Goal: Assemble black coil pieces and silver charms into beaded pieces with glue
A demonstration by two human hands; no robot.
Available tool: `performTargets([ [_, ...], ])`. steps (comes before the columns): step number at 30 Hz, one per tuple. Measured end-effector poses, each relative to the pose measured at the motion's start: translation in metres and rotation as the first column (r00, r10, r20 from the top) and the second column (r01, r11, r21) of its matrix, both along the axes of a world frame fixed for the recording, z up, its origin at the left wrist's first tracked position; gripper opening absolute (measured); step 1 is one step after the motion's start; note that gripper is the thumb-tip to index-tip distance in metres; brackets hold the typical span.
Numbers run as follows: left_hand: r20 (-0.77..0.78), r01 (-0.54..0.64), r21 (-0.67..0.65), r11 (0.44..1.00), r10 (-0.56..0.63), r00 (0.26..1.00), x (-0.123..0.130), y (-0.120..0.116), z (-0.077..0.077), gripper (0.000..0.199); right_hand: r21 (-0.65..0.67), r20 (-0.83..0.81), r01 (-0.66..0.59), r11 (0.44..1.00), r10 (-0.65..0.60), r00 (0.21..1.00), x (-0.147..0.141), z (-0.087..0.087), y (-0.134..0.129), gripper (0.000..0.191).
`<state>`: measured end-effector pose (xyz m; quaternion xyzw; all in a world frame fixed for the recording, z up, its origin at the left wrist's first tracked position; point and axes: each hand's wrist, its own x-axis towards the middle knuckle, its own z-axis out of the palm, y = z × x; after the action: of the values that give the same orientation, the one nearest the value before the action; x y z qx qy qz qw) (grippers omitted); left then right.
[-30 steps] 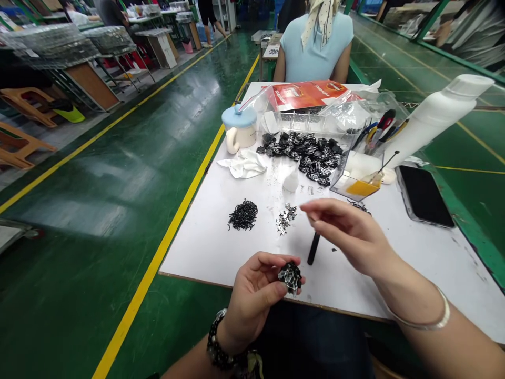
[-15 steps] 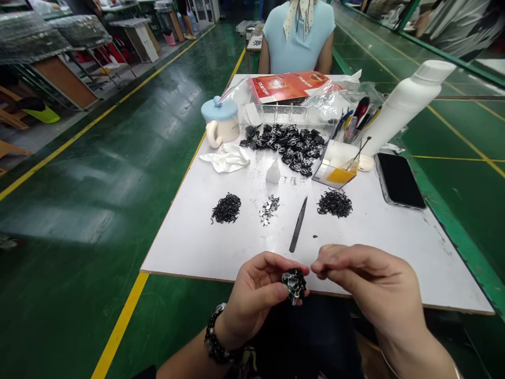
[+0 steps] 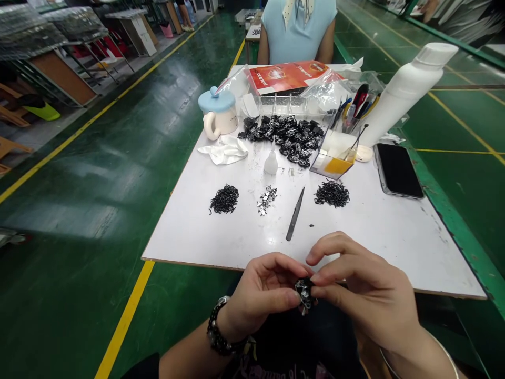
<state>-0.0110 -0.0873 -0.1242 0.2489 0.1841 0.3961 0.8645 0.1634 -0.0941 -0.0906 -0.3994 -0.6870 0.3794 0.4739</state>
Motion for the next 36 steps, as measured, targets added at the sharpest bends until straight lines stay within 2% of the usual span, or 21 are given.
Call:
performTargets([
  [10,-0.051,0.015,-0.019,1.000,-0.016,0.999,-0.001,-0.002,-0.004,0.023,0.202,0.158,-0.089,0.975,0.057,0.986,0.009,-0.001,-0.004,0.022],
  [15,0.032,0.064,0.026,0.998,-0.065,0.997,0.001,-0.001,-0.005,0.025,0.212,0.036,-0.115,0.970,0.110,0.993,0.010,-0.011,-0.004,0.021],
  [19,0.036,0.103,0.049,0.993,-0.105,0.994,0.000,-0.003,-0.006,0.026,0.187,-0.090,-0.169,0.968,0.188,0.978,0.011,-0.021,-0.005,0.015],
  [23,0.004,0.103,0.110,0.989,-0.104,0.995,-0.001,-0.005,-0.005,0.027,0.174,-0.117,-0.188,0.967,0.209,0.971,0.012,-0.026,-0.008,0.015],
  [25,-0.037,0.103,0.155,0.983,-0.098,0.994,-0.001,-0.004,-0.004,0.029,0.122,-0.149,-0.185,0.975,0.203,0.968,0.013,-0.027,-0.010,0.016],
  [28,-0.088,0.110,0.217,0.970,-0.093,0.992,-0.001,-0.003,-0.004,0.031,-0.053,-0.248,-0.203,0.978,0.184,0.951,0.013,-0.027,-0.012,0.013],
  [32,-0.137,0.104,0.296,0.950,-0.065,0.988,0.000,-0.002,-0.005,0.037,-0.286,-0.384,-0.284,0.915,0.163,0.909,0.014,-0.027,-0.016,0.010],
  [36,-0.125,0.097,0.303,0.948,-0.062,0.990,0.001,0.000,-0.005,0.042,-0.375,-0.440,-0.332,0.866,0.149,0.885,0.015,-0.027,-0.017,0.011],
])
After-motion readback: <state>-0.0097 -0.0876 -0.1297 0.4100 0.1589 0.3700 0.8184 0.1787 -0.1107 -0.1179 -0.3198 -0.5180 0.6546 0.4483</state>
